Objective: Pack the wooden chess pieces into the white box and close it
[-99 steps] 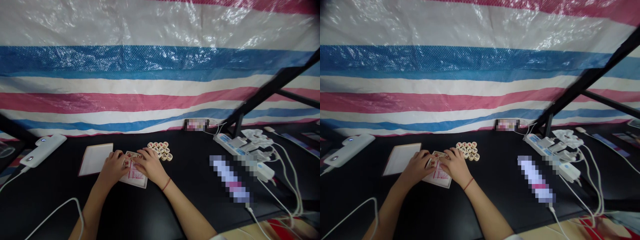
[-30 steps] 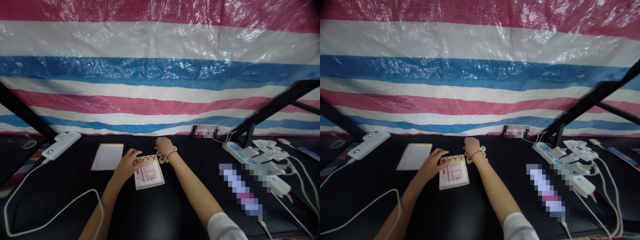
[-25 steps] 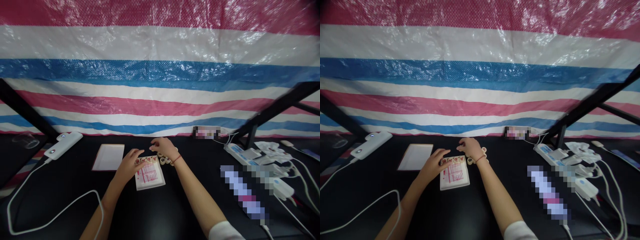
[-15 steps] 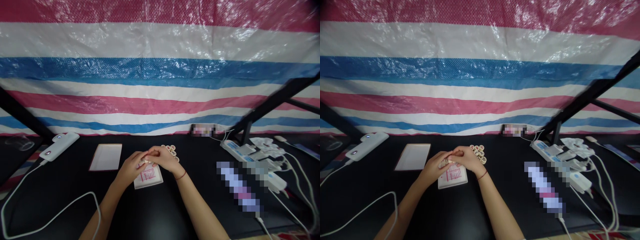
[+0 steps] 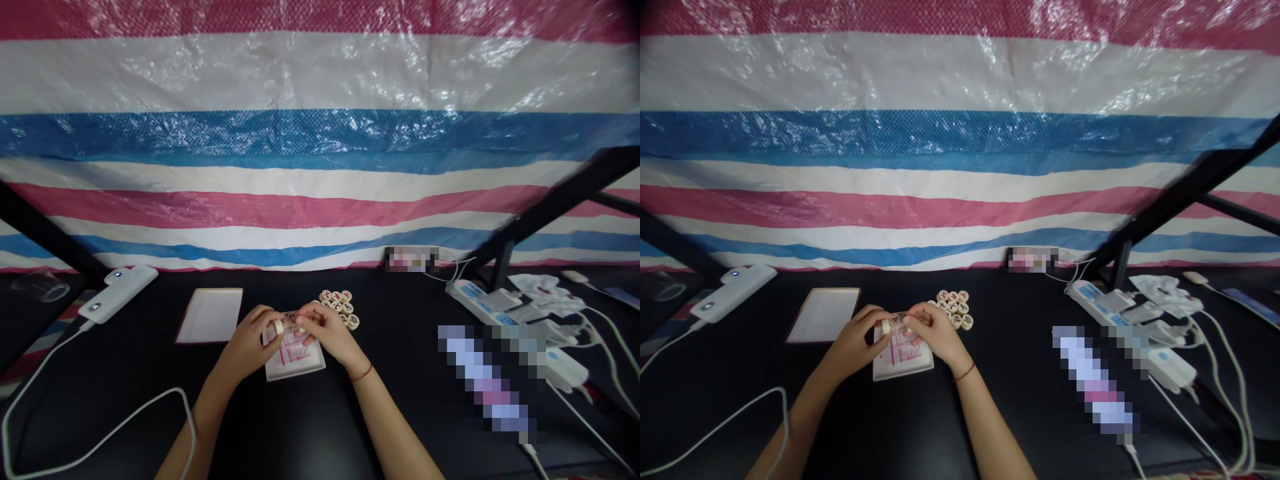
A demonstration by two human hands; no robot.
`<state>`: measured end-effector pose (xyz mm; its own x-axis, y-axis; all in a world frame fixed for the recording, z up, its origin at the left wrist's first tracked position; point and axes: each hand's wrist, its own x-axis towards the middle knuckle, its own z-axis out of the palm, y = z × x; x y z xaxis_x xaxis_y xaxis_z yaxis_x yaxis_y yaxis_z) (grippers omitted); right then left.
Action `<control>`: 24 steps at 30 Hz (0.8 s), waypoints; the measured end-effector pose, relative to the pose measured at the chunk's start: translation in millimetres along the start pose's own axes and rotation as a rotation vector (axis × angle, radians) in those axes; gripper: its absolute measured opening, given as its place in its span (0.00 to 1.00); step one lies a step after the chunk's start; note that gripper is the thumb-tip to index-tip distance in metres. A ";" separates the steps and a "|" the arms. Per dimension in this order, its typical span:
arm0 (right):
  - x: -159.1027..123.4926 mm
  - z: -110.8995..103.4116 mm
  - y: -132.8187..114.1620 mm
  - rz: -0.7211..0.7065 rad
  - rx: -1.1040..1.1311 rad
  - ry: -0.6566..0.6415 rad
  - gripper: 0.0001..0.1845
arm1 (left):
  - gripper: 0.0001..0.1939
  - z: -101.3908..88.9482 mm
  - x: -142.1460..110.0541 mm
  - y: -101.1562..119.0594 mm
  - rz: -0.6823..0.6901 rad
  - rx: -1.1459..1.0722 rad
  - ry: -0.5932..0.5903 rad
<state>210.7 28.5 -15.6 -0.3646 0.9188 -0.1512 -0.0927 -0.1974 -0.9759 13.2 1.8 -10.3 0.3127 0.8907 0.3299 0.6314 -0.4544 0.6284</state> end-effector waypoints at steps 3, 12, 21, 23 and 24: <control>0.1 -6.1 1.8 0.004 0.011 0.021 0.21 | 0.08 -5.3 0.4 -3.9 -0.031 0.002 -0.052; 1.5 -6.1 6.9 -0.002 -0.016 0.018 0.21 | 0.06 -0.7 0.3 -18.8 -0.179 -0.048 -0.216; -0.9 1.5 11.7 -0.037 -0.067 0.001 0.18 | 0.19 5.4 6.6 -3.3 -0.685 -0.682 0.202; -1.6 4.1 13.8 -0.058 -0.062 -0.007 0.17 | 0.22 3.3 8.7 -0.4 -0.808 -0.907 0.264; -2.0 5.1 14.5 -0.074 -0.059 -0.015 0.16 | 0.22 1.7 9.3 0.4 -0.841 -0.993 0.277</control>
<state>205.4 22.0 -28.7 -0.3731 0.9246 -0.0766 -0.0654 -0.1086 -0.9919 17.6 9.9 -8.2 -0.1431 0.9247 -0.3527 -0.2597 0.3088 0.9150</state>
